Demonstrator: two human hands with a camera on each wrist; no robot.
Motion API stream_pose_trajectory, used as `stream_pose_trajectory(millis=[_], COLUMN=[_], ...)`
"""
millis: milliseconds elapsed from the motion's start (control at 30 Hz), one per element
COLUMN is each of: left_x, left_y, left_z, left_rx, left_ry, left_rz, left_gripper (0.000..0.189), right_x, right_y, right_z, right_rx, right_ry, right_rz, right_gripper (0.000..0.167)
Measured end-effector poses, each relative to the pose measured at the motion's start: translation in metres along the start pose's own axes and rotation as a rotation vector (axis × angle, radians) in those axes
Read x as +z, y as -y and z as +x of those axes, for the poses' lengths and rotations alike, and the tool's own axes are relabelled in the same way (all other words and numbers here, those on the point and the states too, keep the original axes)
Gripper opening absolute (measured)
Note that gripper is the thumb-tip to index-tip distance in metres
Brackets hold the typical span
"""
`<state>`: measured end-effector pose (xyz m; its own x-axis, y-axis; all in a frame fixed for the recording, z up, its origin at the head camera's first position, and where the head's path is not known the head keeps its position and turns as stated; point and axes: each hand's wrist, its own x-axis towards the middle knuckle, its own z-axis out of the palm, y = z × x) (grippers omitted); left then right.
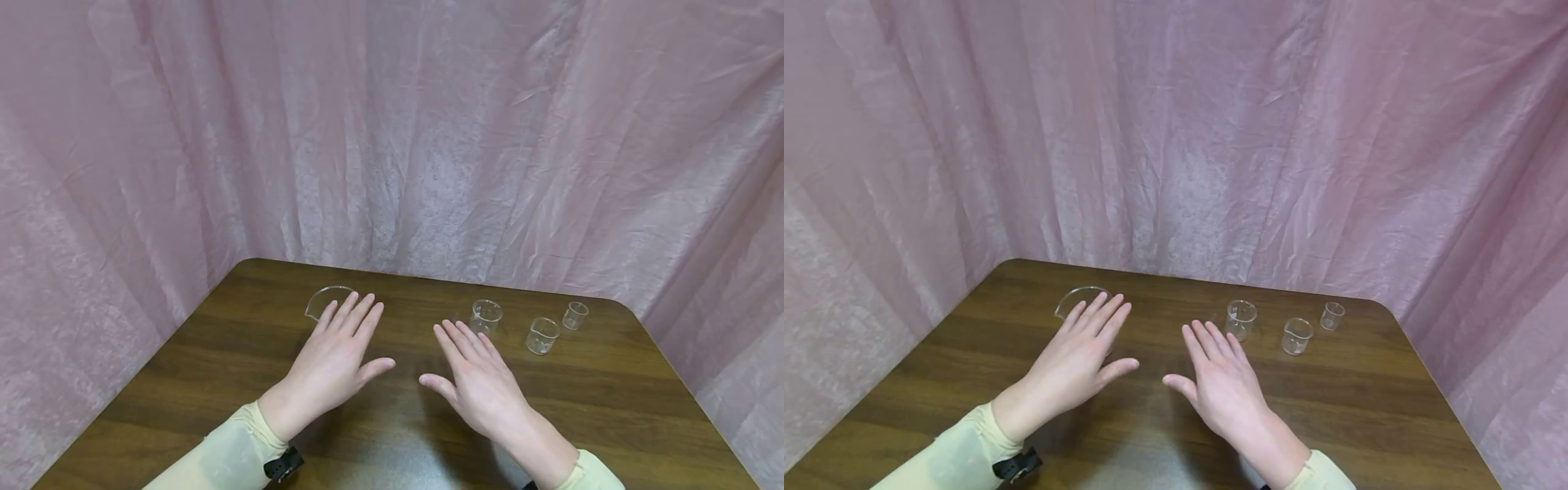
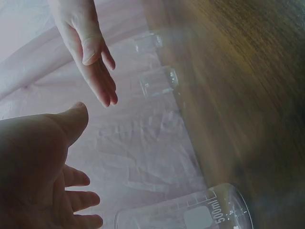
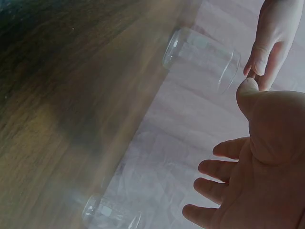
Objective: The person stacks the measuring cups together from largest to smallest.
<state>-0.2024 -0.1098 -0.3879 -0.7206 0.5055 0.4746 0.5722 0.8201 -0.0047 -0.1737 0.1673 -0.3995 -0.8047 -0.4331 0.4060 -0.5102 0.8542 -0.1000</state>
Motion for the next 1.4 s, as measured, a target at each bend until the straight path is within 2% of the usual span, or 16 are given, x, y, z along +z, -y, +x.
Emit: stream_pose_trajectory(millis=[167,400,800,1400], left_x=[0.000,-0.001,-0.001,0.000], left_y=[0.003,0.007,0.017,0.032], left_z=[0.000,-0.002,-0.003,-0.004], left_rx=[-0.006,-0.036,-0.059,-0.103], left_ry=[-0.014,0.009,0.007,0.001], left_rz=[0.003,0.012,0.014,-0.001], left_gripper=[0.091,0.091,0.092,0.090], right_x=[-0.002,0.000,0.002,0.007], right_y=[0.002,0.004,0.006,0.010], right_z=[0.002,0.008,0.016,0.027], right_rx=[-0.002,-0.008,-0.003,-0.023], right_ry=[0.006,0.017,0.052,0.048], right_rz=[0.013,0.009,0.023,0.015], right_gripper=[0.083,0.083,0.083,0.084])
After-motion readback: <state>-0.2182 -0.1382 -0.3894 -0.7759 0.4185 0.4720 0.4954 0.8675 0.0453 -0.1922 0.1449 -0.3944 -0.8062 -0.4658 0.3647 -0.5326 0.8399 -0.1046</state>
